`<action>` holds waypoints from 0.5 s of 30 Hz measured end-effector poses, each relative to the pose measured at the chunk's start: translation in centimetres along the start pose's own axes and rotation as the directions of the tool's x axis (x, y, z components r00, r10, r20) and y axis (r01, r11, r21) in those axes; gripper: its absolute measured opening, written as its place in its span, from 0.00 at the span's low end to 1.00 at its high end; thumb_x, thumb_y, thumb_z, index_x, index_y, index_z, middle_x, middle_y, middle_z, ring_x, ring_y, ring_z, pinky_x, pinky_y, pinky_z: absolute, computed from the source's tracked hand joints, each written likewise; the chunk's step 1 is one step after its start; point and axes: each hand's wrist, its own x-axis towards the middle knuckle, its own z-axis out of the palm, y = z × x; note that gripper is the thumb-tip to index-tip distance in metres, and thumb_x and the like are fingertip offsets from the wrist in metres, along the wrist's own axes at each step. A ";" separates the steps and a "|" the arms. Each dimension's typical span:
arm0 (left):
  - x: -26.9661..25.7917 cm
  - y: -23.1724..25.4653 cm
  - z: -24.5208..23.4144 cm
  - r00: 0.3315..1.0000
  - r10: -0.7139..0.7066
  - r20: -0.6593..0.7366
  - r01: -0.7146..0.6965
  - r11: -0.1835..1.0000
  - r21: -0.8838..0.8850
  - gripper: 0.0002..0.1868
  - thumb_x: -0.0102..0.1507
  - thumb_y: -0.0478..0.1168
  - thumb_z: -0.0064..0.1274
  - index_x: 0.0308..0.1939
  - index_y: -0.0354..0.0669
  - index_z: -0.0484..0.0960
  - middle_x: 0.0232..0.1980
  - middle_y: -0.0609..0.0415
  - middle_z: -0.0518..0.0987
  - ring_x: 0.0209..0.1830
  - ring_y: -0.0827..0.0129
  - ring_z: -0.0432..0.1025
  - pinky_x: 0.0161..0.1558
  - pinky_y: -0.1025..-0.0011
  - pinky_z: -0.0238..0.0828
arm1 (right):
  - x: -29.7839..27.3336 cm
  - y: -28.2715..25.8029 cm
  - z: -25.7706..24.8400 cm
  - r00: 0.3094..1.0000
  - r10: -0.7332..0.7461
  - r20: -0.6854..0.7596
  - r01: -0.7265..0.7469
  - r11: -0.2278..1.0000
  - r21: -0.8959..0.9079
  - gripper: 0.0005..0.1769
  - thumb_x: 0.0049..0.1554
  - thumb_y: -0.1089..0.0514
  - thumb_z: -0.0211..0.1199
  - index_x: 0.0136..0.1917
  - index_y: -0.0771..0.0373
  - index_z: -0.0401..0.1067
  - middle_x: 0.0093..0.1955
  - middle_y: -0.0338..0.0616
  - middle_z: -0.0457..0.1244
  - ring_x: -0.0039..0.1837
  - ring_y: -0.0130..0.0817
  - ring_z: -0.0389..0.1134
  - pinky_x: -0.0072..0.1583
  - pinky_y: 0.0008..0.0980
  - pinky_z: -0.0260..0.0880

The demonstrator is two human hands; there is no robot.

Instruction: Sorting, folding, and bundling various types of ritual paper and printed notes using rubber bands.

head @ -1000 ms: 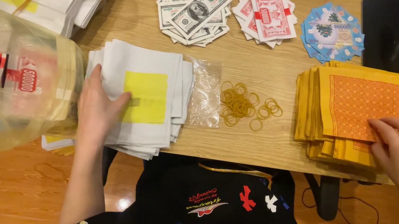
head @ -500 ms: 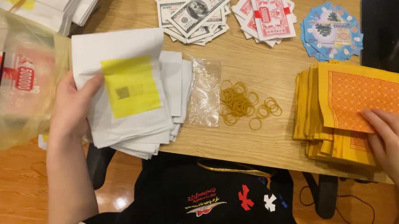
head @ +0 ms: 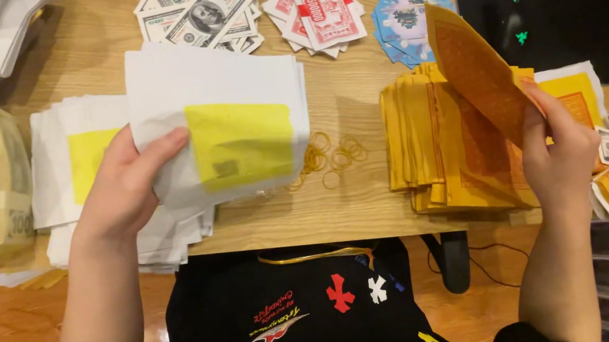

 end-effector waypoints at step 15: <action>-1.5 0.0 -1.2 0.978 0.118 -0.171 -0.093 0.985 0.145 0.23 0.64 0.39 0.46 0.64 0.41 0.70 0.63 0.56 0.76 0.63 0.74 0.72 0.66 0.79 0.71 | -2.8 0.3 -0.5 0.930 -0.193 0.312 0.305 0.880 -0.365 0.13 0.62 0.65 0.61 0.61 0.59 0.75 0.54 0.42 0.71 0.57 0.37 0.73 0.55 0.39 0.76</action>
